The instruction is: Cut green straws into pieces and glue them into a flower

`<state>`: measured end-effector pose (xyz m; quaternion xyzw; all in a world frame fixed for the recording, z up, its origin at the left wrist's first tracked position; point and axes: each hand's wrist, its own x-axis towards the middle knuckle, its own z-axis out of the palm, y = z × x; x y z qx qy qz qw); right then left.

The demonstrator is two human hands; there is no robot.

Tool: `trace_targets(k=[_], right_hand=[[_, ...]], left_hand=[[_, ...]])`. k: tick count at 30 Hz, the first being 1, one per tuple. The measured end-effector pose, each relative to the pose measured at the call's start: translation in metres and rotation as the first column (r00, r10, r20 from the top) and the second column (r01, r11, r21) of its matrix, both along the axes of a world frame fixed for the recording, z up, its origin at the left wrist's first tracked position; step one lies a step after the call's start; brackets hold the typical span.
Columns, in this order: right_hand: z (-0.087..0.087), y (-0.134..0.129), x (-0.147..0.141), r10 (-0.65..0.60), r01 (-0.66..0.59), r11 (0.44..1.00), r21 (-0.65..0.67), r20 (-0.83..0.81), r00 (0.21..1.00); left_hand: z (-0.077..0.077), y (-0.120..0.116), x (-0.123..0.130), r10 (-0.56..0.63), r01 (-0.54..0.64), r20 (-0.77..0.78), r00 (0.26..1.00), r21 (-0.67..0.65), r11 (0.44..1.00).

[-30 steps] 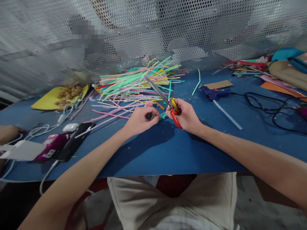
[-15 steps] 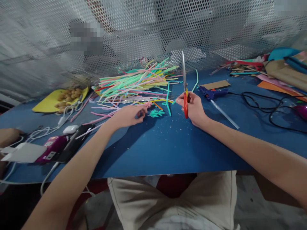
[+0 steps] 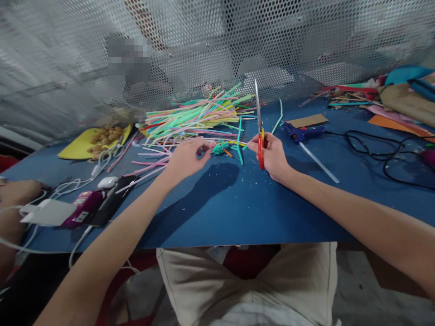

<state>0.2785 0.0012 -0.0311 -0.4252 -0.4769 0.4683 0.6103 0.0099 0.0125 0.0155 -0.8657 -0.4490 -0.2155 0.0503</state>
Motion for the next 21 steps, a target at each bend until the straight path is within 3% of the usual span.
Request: trace_targets(k=[4, 7, 9, 12, 15, 19, 21], right_hand=[[0.001, -0.002, -0.003, 0.000, 0.000, 1.000, -0.008, 0.000, 1.000], [0.000, -0.003, -0.003, -0.015, 0.015, 0.999, 0.042, -0.006, 1.000], [0.000, -0.004, -0.003, -0.017, 0.017, 0.994, 0.108, -0.001, 1.000], [0.002, -0.005, 0.000, -0.009, 0.002, 0.985, 0.175, 0.039, 0.999], [0.004, -0.007, 0.002, 0.008, -0.023, 0.982, 0.187, 0.082, 0.997], [0.005, -0.010, 0.003, 0.068, -0.089, 0.982, 0.165, 0.132, 0.989], [0.006, -0.012, 0.003, 0.087, -0.111, 0.984, 0.137, 0.169, 0.982]], left_hand=[[-0.001, -0.006, 0.045, -0.084, 0.072, -0.104, 0.991, -0.113, 0.991], [-0.003, 0.006, 0.079, 0.016, -0.052, -0.162, 0.987, -0.223, 0.974], [-0.004, 0.021, 0.096, 0.134, -0.187, -0.186, 0.973, -0.307, 0.933], [-0.004, 0.043, 0.111, 0.155, -0.236, -0.195, 0.969, -0.519, 0.822], [-0.002, 0.052, 0.112, 0.119, -0.160, -0.107, 0.987, -0.646, 0.747], [-0.001, 0.045, 0.097, 0.075, -0.008, 0.091, 0.993, -0.581, 0.814], [-0.003, 0.038, 0.088, 0.082, 0.170, 0.397, 0.914, -0.559, 0.812]])
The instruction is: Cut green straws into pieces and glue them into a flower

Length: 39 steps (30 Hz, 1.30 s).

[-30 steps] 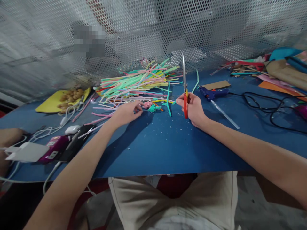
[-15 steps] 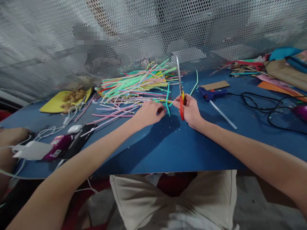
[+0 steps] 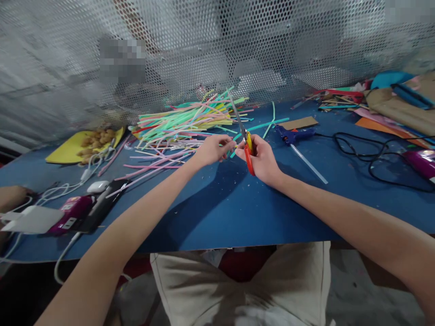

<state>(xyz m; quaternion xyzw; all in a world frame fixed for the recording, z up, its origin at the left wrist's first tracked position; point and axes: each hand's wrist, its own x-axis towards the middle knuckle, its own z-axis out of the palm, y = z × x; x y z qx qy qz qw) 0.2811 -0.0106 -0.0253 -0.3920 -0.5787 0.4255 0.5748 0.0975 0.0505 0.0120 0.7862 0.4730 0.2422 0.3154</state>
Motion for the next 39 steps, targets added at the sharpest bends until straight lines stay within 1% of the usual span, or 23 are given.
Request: trace_targets(k=[1, 2, 3, 5, 6, 8, 10, 12, 14, 17, 19, 23, 27, 31, 35, 39], right_hand=[[0.000, -0.001, 0.000, 0.004, -0.004, 1.000, -0.010, 0.020, 1.000], [0.001, -0.001, -0.001, 0.006, -0.006, 1.000, -0.017, 0.037, 0.999], [0.001, -0.002, -0.002, 0.010, -0.009, 1.000, -0.022, 0.049, 0.999], [0.003, -0.003, -0.003, 0.030, -0.028, 0.999, -0.025, 0.062, 0.998], [0.003, -0.003, -0.004, 0.042, -0.041, 0.999, -0.025, 0.063, 0.997], [0.004, -0.005, -0.006, 0.072, -0.071, 0.997, -0.030, 0.064, 0.995], [0.004, -0.007, -0.008, 0.102, -0.100, 0.994, -0.042, 0.068, 0.992], [0.004, -0.009, -0.009, 0.126, -0.123, 0.991, -0.048, 0.074, 0.989], [0.003, -0.011, -0.009, 0.139, -0.136, 0.990, -0.040, 0.089, 0.986], [0.002, -0.011, -0.008, 0.149, -0.147, 0.989, -0.026, 0.142, 0.978], [0.001, -0.009, -0.007, 0.157, -0.156, 0.988, -0.022, 0.177, 0.972], [0.001, -0.007, -0.010, 0.152, -0.143, 0.988, -0.058, 0.191, 0.970], [0.000, -0.009, -0.016, 0.162, -0.144, 0.983, -0.116, 0.164, 0.973], [-0.002, -0.011, -0.019, 0.180, -0.164, 0.981, -0.100, 0.180, 0.967], [-0.006, -0.012, -0.019, 0.201, -0.189, 0.979, -0.078, 0.194, 0.960], [-0.008, -0.011, -0.018, 0.198, -0.182, 0.979, -0.090, 0.215, 0.956]], left_hand=[[-0.002, -0.004, -0.005, 0.008, 0.003, 0.154, 0.988, -0.071, 0.997], [-0.005, -0.009, -0.009, 0.041, 0.001, 0.280, 0.959, -0.150, 0.989], [-0.007, -0.014, -0.013, 0.081, 0.001, 0.364, 0.928, -0.220, 0.976], [-0.014, -0.026, -0.022, 0.149, -0.019, 0.443, 0.884, -0.286, 0.958], [-0.017, -0.032, -0.026, 0.163, -0.025, 0.455, 0.875, -0.294, 0.955], [-0.025, -0.045, -0.035, 0.146, -0.023, 0.445, 0.883, -0.270, 0.963], [-0.033, -0.054, -0.044, 0.088, -0.007, 0.390, 0.917, -0.205, 0.979], [-0.040, -0.058, -0.051, 0.041, 0.010, 0.335, 0.941, -0.150, 0.989], [-0.043, -0.058, -0.055, 0.034, 0.019, 0.319, 0.947, -0.161, 0.987], [-0.043, -0.055, -0.055, 0.101, -0.009, 0.366, 0.925, -0.247, 0.969], [-0.040, -0.055, -0.053, 0.166, -0.033, 0.419, 0.893, -0.306, 0.951], [-0.035, -0.059, -0.052, 0.223, -0.008, 0.506, 0.833, -0.392, 0.920], [-0.036, -0.063, -0.051, 0.221, 0.059, 0.569, 0.792, -0.432, 0.900], [-0.038, -0.066, -0.049, 0.185, 0.149, 0.585, 0.790, -0.476, 0.867], [-0.039, -0.067, -0.048, 0.210, 0.170, 0.610, 0.764, -0.504, 0.847], [-0.037, -0.068, -0.048, 0.191, 0.204, 0.629, 0.754, -0.500, 0.842]])
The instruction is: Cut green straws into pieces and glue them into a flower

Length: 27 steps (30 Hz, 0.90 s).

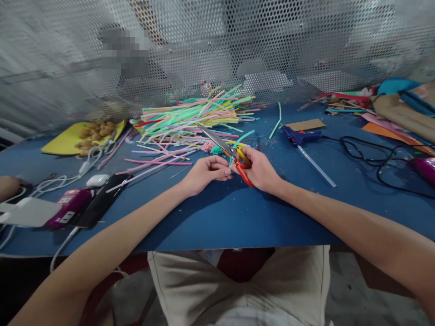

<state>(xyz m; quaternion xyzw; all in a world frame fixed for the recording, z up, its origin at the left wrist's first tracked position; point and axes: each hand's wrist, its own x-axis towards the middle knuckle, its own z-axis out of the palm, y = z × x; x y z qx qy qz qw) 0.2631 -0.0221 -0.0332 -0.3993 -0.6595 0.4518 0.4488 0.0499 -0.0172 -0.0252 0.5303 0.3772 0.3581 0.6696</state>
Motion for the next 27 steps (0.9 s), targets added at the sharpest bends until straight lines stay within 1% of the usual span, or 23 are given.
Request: trace_targets(k=[3, 8, 13, 15, 17, 20, 23, 27], right_hand=[[-0.001, 0.001, 0.000, -0.030, 0.030, 1.000, 0.010, 0.017, 0.999], [0.003, 0.000, -0.001, -0.050, 0.049, 0.999, -0.016, -0.050, 0.998], [0.009, -0.002, -0.004, -0.022, 0.011, 0.995, -0.098, -0.104, 0.994], [0.009, -0.002, -0.004, -0.007, -0.003, 0.995, -0.097, -0.099, 0.995], [0.008, -0.002, -0.003, 0.000, -0.004, 0.998, -0.060, -0.064, 0.998], [0.006, -0.002, -0.002, -0.009, 0.008, 1.000, -0.013, -0.025, 1.000], [0.007, -0.004, -0.003, -0.024, 0.022, 0.999, -0.030, -0.066, 0.998], [0.010, -0.004, -0.005, -0.022, 0.016, 0.998, -0.062, -0.102, 0.995]], left_hand=[[0.001, -0.001, 0.001, 0.006, -0.006, 0.012, 1.000, 0.014, 1.000], [0.003, -0.002, 0.001, 0.016, -0.013, -0.043, 0.999, 0.052, 0.999], [0.007, -0.005, 0.002, 0.036, -0.029, -0.085, 0.996, 0.080, 0.996], [0.008, -0.007, 0.002, 0.049, -0.041, -0.090, 0.995, 0.094, 0.995], [0.008, -0.008, 0.003, 0.058, -0.049, -0.091, 0.994, 0.098, 0.994], [0.008, -0.008, 0.002, 0.031, -0.025, -0.086, 0.996, 0.075, 0.997], [0.008, -0.007, 0.001, -0.022, 0.024, -0.072, 0.997, 0.025, 0.999], [0.006, -0.007, 0.001, -0.035, 0.035, -0.037, 0.999, -0.003, 0.999]])
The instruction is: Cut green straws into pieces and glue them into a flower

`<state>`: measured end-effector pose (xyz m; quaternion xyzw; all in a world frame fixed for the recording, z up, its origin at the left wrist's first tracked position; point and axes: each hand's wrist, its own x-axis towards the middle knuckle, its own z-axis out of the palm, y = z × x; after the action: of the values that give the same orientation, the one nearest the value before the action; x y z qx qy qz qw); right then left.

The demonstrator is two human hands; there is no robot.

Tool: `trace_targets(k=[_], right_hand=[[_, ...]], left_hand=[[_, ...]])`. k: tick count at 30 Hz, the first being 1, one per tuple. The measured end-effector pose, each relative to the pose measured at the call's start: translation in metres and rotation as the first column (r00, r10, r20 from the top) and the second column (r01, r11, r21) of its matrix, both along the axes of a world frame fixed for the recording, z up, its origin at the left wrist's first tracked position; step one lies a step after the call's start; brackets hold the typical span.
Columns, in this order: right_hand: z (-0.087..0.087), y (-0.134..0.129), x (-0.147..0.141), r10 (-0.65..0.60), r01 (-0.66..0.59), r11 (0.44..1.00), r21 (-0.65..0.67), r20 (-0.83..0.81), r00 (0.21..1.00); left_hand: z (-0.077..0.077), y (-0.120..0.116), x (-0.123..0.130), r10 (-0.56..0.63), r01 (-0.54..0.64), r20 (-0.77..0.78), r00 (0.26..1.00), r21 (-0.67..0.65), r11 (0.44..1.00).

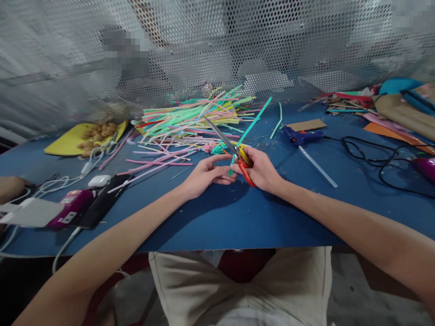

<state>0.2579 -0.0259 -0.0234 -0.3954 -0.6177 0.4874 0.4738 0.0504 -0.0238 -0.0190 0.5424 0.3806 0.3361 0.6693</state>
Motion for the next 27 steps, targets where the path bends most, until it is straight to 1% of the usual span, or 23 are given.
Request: trace_targets(k=[2, 6, 9, 14, 17, 19, 22, 25, 27], right_hand=[[-0.002, 0.002, 0.000, 0.008, -0.008, 1.000, 0.003, 0.014, 1.000], [-0.010, 0.006, 0.002, 0.004, -0.008, 0.998, 0.058, 0.076, 0.997], [-0.013, 0.006, 0.002, 0.015, -0.020, 0.998, 0.056, 0.077, 0.997], [-0.006, 0.003, 0.000, 0.021, -0.022, 1.000, 0.017, 0.046, 0.999], [0.000, 0.003, 0.005, 0.012, -0.016, 0.999, 0.039, 0.106, 0.994], [0.004, 0.004, 0.011, -0.025, 0.006, 0.996, 0.093, 0.196, 0.980], [0.008, 0.005, 0.022, -0.100, 0.053, 0.986, 0.159, 0.305, 0.947], [0.011, 0.006, 0.028, -0.121, 0.061, 0.985, 0.161, 0.391, 0.912], [0.012, 0.006, 0.029, -0.127, 0.054, 0.984, 0.167, 0.468, 0.874]], left_hand=[[-0.002, 0.000, 0.001, -0.001, 0.001, 0.015, 1.000, -0.002, 1.000], [-0.005, 0.000, 0.003, -0.008, 0.008, 0.051, 0.999, -0.008, 1.000], [-0.005, -0.001, 0.004, -0.022, 0.023, 0.052, 0.998, -0.023, 0.999], [-0.003, 0.000, 0.004, -0.026, 0.026, 0.032, 0.999, 0.000, 1.000], [-0.001, 0.000, 0.002, -0.010, 0.009, 0.015, 1.000, 0.038, 0.999], [0.002, 0.000, -0.001, 0.035, -0.036, 0.017, 0.999, 0.074, 0.997], [0.007, 0.002, -0.007, 0.138, -0.141, 0.035, 0.990, 0.133, 0.981], [0.011, 0.005, -0.012, 0.229, -0.237, 0.063, 0.971, 0.197, 0.951], [0.013, 0.007, -0.015, 0.292, -0.308, 0.098, 0.951, 0.235, 0.922]])
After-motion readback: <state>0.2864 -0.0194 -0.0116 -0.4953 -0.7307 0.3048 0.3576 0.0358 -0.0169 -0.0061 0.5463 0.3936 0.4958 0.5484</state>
